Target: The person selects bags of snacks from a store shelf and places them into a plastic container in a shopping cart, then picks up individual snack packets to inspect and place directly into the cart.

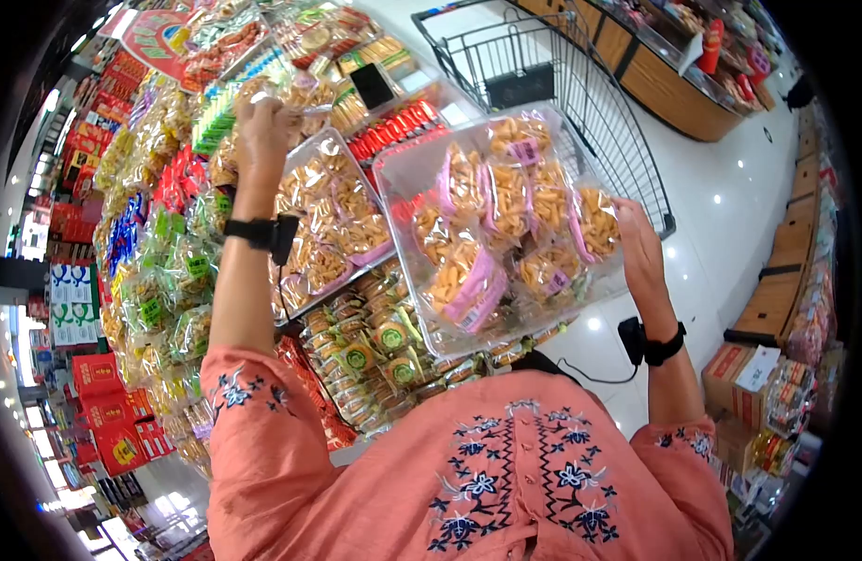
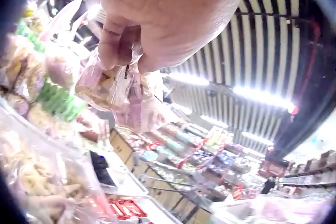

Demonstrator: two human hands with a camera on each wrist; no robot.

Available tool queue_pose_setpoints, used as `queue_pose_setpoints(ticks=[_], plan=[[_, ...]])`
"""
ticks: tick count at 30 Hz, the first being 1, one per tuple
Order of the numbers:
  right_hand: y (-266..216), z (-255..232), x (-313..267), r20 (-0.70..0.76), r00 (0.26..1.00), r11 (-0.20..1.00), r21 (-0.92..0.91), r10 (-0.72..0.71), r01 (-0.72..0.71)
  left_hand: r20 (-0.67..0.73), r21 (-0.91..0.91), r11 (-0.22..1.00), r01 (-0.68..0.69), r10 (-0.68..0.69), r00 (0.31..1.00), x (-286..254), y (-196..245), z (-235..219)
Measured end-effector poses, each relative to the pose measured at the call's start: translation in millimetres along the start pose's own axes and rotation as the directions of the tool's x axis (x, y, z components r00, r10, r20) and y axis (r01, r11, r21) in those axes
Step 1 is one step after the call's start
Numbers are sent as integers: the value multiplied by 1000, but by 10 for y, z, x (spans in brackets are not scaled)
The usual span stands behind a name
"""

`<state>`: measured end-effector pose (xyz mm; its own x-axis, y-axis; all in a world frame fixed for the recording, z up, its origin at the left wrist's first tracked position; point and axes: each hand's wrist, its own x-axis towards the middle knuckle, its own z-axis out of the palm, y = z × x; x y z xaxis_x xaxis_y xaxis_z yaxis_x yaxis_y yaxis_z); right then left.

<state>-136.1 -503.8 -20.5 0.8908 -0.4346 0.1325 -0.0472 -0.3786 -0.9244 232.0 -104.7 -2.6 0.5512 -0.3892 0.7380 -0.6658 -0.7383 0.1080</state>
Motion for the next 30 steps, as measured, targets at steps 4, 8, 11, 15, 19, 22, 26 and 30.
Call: queue_pose_setpoints(ticks=[4, 8, 11, 15, 19, 22, 26, 30], plan=[[2, 2, -36, 5, 1000, 999, 38, 19, -19, 144, -195, 980, 45, -16, 989, 106, 1069, -793], [84, -4, -27, 1, 1000, 999, 45, 3, -3, 168, -359, 923, -135, 206, 964, -75, 1840, -1144], [84, -13, -36, -5, 1000, 999, 41, 13, -13, 134, -504, 827, -250, 361, 923, -261, 2357, -1215], [104, -22, -31, -10, 1000, 1000, 9, -15, 15, 318, -646, 718, -259, 561, 764, -474, 2668, -1205], [92, -6, -33, 8, 1000, 998, 51, -25, 25, 364, -618, 680, -394, 692, 624, -616, 2766, -1146], [73, -22, -37, 28, 999, 998, 56, -27, 26, 342, -596, 694, -404, 674, 654, -658, 2763, -1140], [103, -12, -20, 21, 1000, 1000, 22, -18, 18, 359, -662, 708, -245, 587, 726, -527, 2564, -1282], [82, -26, -19, 72, 997, 999, 36, 20, -23, 306, -421, 905, -60, 204, 930, -245, 1797, -934]])
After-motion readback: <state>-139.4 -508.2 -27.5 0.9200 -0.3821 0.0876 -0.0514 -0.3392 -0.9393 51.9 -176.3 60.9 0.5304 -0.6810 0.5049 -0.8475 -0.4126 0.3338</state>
